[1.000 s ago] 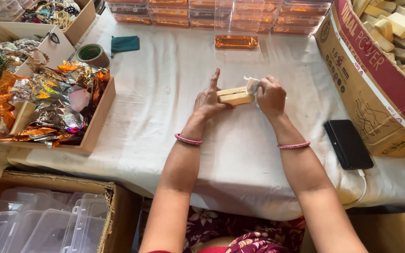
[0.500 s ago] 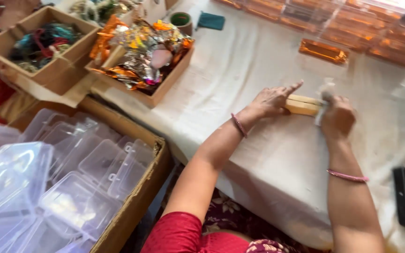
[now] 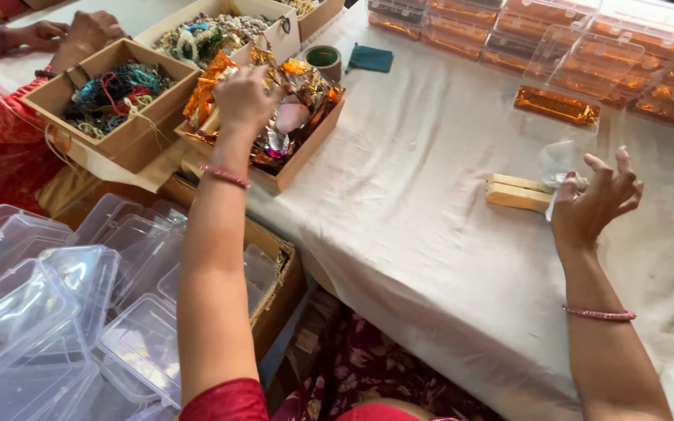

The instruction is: The person wipes a rectangular wooden block with a white cloth, then wraps it in a sheet of gold foil. They place the wrapped block into a clear plastic container and close the lid. The person then picks up another wooden block and wipes it with the cloth.

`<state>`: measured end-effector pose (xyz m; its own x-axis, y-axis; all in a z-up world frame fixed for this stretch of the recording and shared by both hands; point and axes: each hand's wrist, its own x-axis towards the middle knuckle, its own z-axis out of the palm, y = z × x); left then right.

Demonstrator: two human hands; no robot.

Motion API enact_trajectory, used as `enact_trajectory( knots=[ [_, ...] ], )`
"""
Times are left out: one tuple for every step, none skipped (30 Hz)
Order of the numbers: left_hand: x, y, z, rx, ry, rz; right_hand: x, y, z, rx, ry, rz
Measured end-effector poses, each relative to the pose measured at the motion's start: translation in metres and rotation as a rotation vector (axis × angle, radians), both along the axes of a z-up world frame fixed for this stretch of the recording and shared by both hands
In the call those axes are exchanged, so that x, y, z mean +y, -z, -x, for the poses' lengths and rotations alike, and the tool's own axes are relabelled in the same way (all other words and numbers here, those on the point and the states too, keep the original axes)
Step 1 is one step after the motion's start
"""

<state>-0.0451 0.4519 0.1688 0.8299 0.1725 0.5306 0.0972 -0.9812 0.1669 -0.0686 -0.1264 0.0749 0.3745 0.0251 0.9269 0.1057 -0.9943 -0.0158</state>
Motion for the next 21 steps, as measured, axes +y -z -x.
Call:
enact_trajectory(
  knots=[
    [0.020,0.016,-0.001,-0.002,-0.003,-0.001,0.010,0.006,-0.012,-0.002,-0.003,-0.001],
    [0.039,0.033,-0.002,-0.101,0.011,0.079,0.019,0.014,-0.022,0.045,-0.321,-0.154],
    [0.058,0.051,-0.003,-0.201,0.026,0.158,0.029,0.021,-0.032,0.091,-0.640,-0.306],
    [0.059,0.056,0.000,-0.200,0.029,0.161,0.052,0.021,-0.031,0.091,-0.637,-0.305],
    [0.060,0.061,0.003,-0.313,0.057,0.302,0.075,0.022,-0.029,0.235,-0.731,-0.227],
    [0.061,0.065,0.005,-0.427,0.086,0.441,0.099,0.022,-0.028,0.375,-0.823,-0.148],
    [0.056,0.062,0.012,-0.426,0.091,0.442,0.122,0.009,-0.019,0.374,-0.818,-0.149],
    [0.052,0.059,0.018,-0.508,0.103,0.552,0.146,-0.004,-0.011,0.427,-0.893,0.031],
    [0.048,0.055,0.025,-0.588,0.114,0.662,0.170,-0.017,-0.003,0.477,-0.963,0.213],
    [0.052,0.057,0.023,-0.579,0.119,0.656,0.192,-0.025,0.001,0.480,-0.961,0.201],
    [0.056,0.059,0.020,-0.614,0.114,0.709,0.213,-0.033,0.004,0.507,-0.992,0.331],
    [0.059,0.062,0.018,-0.645,0.108,0.762,0.234,-0.040,0.007,0.536,-1.022,0.461],
    [0.062,0.068,0.014,-0.633,0.111,0.757,0.253,-0.043,0.008,0.541,-1.022,0.448],
    [0.066,0.073,0.009,-0.626,0.097,0.789,0.273,-0.049,0.007,0.568,-1.073,0.381],
    [0.070,0.076,0.005,-0.620,0.084,0.821,0.293,-0.056,0.006,0.594,-1.124,0.313],
    [0.071,0.079,0.003,-0.619,0.085,0.814,0.310,-0.060,0.005,0.591,-1.126,0.307],
    [0.073,0.081,0.001,-0.606,0.067,0.841,0.328,-0.065,0.005,0.638,-1.165,0.214],
    [0.075,0.082,-0.001,-0.596,0.048,0.867,0.346,-0.072,0.004,0.683,-1.206,0.124],
    [0.074,0.081,0.002,-0.599,0.047,0.859,0.363,-0.066,-0.006,0.677,-1.211,0.120],
    [0.072,0.078,0.003,-0.587,0.035,0.878,0.380,-0.061,-0.016,0.724,-1.246,0.054],
    [0.070,0.076,0.004,-0.575,0.022,0.897,0.396,-0.056,-0.027,0.770,-1.280,-0.012]
  ],
)
